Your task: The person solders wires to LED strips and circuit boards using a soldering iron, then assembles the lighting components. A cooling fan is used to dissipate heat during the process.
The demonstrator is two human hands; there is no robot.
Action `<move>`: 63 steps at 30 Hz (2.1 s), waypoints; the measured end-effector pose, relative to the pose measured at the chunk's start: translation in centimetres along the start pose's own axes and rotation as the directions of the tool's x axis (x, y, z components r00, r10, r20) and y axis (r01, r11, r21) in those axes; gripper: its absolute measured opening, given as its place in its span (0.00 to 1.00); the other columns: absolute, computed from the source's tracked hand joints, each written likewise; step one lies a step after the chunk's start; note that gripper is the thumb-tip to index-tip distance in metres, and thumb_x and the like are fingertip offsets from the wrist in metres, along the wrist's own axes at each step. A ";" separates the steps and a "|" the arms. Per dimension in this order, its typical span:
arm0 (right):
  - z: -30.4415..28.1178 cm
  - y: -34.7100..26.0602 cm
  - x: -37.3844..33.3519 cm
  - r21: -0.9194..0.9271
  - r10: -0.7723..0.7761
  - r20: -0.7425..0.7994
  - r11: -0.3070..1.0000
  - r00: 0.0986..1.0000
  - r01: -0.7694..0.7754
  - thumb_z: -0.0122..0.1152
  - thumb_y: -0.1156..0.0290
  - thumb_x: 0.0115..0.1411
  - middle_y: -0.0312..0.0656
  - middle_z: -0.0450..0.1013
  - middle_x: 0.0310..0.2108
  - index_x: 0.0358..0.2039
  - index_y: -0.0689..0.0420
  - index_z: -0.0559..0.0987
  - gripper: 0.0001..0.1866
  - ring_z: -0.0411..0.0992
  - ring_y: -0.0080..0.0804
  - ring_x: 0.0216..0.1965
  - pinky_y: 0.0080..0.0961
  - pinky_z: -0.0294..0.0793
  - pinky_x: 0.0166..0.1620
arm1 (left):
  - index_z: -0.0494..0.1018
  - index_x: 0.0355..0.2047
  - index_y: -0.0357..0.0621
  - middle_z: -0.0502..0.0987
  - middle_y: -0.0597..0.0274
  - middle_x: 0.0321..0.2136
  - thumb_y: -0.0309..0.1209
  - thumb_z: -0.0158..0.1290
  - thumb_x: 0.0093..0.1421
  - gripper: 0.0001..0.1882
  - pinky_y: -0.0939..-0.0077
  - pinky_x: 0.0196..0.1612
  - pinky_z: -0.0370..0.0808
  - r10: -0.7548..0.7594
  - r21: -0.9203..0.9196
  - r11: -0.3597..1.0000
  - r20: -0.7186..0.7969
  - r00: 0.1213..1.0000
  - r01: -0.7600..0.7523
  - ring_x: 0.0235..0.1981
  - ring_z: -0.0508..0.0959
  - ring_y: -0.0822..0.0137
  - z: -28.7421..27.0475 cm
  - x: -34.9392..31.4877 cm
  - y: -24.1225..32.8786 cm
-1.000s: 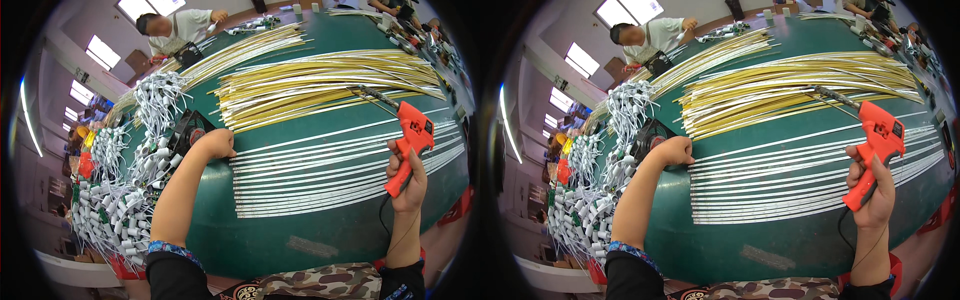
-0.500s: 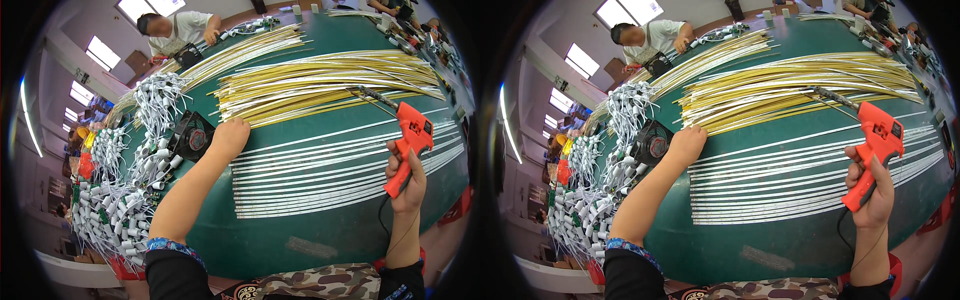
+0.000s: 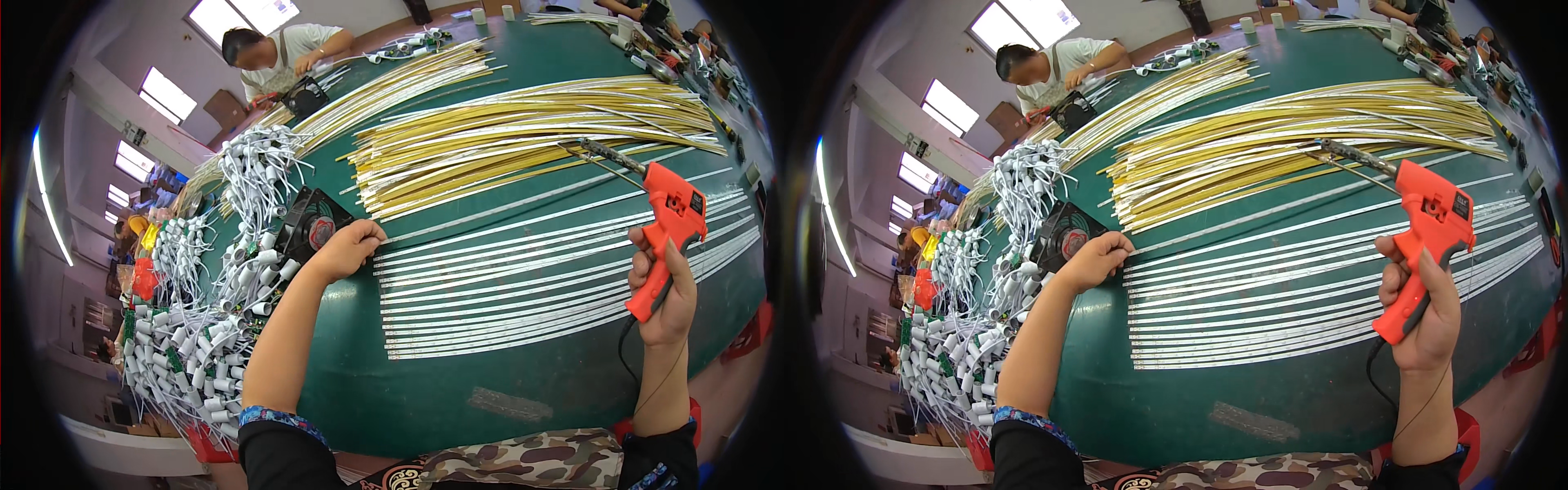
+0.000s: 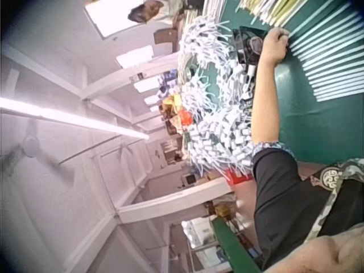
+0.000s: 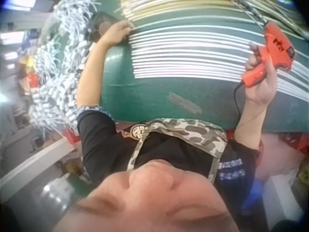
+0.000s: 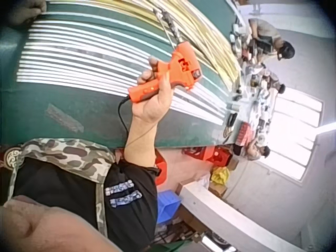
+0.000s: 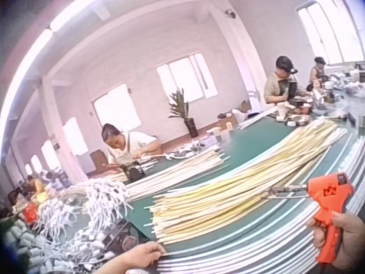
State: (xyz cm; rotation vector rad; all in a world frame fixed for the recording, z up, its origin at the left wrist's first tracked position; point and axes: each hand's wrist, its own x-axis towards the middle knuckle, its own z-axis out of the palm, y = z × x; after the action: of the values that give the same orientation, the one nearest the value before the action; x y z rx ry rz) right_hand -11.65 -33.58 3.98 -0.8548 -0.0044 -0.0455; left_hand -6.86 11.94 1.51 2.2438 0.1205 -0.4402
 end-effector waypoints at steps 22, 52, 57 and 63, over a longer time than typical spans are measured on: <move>-0.3 0.2 0.1 -0.022 0.018 -0.017 1.000 1.000 -0.018 0.49 0.66 0.65 0.55 0.71 0.46 0.46 0.66 0.70 0.16 0.66 0.20 0.28 0.14 0.70 0.30 | 0.72 0.26 0.39 0.72 0.66 0.21 0.29 0.61 0.53 0.09 0.78 0.26 0.67 -0.012 0.189 0.981 -0.141 0.990 0.039 0.23 0.70 0.74 0.5 0.1 -0.3; 0.1 -0.1 -0.7 -0.034 0.065 0.027 0.997 0.998 -0.064 0.49 0.65 0.66 0.49 0.71 0.45 0.49 0.66 0.68 0.18 0.66 0.19 0.29 0.14 0.69 0.31 | 0.72 0.24 0.42 0.77 0.52 0.25 0.48 0.62 0.50 0.21 0.64 0.34 0.72 -0.043 0.346 0.922 -0.358 0.933 0.175 0.30 0.77 0.55 1.8 -0.3 -1.6; 0.2 -0.2 -0.5 -0.004 0.052 0.019 0.999 0.998 -0.052 0.51 0.66 0.64 0.49 0.74 0.41 0.51 0.59 0.68 0.17 0.68 0.19 0.28 0.14 0.69 0.29 | 0.72 0.27 0.41 0.72 0.65 0.20 0.35 0.62 0.54 0.12 0.78 0.24 0.68 -0.069 -0.024 0.998 -0.299 0.952 0.065 0.21 0.71 0.74 1.5 -1.9 -2.8; 0.8 -0.3 -0.8 0.001 0.068 0.032 0.998 0.997 -0.069 0.52 0.66 0.64 0.48 0.75 0.42 0.51 0.59 0.67 0.17 0.67 0.18 0.27 0.14 0.69 0.29 | 0.72 0.33 0.39 0.74 0.65 0.23 0.32 0.57 0.59 0.09 0.79 0.28 0.71 -0.114 -0.164 0.984 -0.315 0.942 0.064 0.24 0.73 0.76 2.0 -10.0 -3.6</move>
State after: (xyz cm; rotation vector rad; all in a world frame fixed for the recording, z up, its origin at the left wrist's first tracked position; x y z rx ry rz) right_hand -12.41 -33.18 4.74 -0.8528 -0.0051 0.0324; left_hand -17.63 13.34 1.22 2.1480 0.4156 -0.1009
